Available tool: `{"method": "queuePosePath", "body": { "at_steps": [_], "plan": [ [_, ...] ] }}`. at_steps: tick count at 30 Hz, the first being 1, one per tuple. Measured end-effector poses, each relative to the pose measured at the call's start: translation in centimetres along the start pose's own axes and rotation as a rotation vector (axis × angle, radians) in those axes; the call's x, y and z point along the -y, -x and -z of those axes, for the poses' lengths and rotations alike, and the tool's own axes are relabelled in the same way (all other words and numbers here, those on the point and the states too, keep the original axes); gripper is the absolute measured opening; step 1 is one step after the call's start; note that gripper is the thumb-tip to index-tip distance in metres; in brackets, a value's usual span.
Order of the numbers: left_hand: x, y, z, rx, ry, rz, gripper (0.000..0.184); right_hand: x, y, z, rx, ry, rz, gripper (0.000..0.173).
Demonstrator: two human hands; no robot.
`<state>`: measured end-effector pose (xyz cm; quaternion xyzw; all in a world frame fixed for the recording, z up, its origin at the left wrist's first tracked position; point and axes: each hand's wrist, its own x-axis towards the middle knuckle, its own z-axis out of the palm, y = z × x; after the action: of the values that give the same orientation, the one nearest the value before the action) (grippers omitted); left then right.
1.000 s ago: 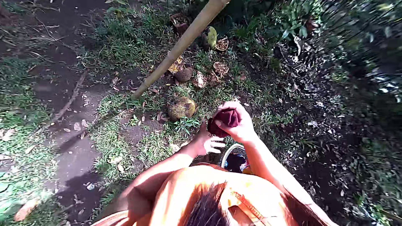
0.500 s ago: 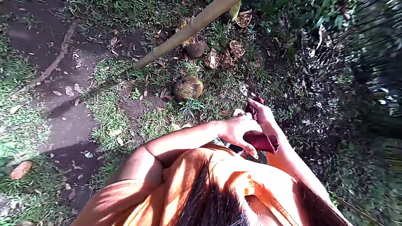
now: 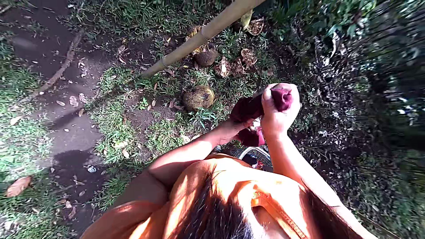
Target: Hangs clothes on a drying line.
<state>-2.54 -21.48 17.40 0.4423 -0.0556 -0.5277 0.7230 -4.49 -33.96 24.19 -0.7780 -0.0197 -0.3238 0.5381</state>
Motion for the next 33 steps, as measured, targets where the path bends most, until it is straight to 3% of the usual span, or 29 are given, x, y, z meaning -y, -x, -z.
{"method": "queuePosePath", "body": {
  "at_steps": [3, 6, 9, 11, 15, 17, 19, 21, 24, 27, 29, 33],
  "plan": [
    [-1.9, 1.2, -1.2, 0.092, 0.008, -0.001, 0.036, 1.2, -0.5, 1.1, 0.115, -0.033, 0.235, 0.01],
    [-2.3, 1.7, -1.5, 0.171, 0.221, 0.076, 0.022, 1.5, -0.3, 3.1, 0.119, -0.123, 0.231, 0.01],
    [-1.8, 2.0, -0.7, 0.324, 0.518, -0.082, 0.052, 1.5, -0.3, 5.0, 0.079, -0.221, 0.221, 0.014],
    [-2.4, 2.0, -0.8, 0.332, 0.623, -0.182, 0.068, 1.7, -0.5, 6.0, 0.095, -0.22, 0.256, 0.014],
    [-5.2, 1.0, -3.3, 0.102, 0.622, -0.163, 0.083, 2.7, -0.5, 5.9, 0.193, -0.139, 0.359, 0.024],
    [-5.7, -0.1, -4.2, 0.022, 0.608, -0.227, 0.059, 2.5, 0.0, 5.5, 0.146, -0.188, 0.296, 0.032],
    [-5.8, -1.1, -4.9, -0.075, 0.608, -0.375, 0.014, 1.7, 0.4, 5.5, -0.046, -0.416, 0.052, 0.039],
    [-6.0, -1.3, -5.9, -0.153, 0.457, -0.514, 0.026, 0.9, 0.3, 6.1, -0.259, -0.629, -0.274, 0.046],
    [-5.0, -1.5, -5.7, -0.002, -0.013, -0.867, 0.03, -0.7, -0.4, 7.0, -0.398, -0.776, -0.747, 0.054],
    [-4.7, -2.3, -5.2, 0.247, -0.552, -1.16, 0.015, -3.3, -1.8, 7.0, -0.183, -0.766, -1.014, 0.045],
    [-4.3, -3.1, -4.6, 0.379, -0.853, -1.291, 0.016, -4.5, -3.5, 6.3, 0.081, -0.568, -1.117, 0.037],
    [-3.1, -4.0, -2.4, 0.491, -1.398, -1.335, 0.025, -6.7, -6.1, 2.9, 0.569, -0.173, -1.153, 0.037]
  ]
}}
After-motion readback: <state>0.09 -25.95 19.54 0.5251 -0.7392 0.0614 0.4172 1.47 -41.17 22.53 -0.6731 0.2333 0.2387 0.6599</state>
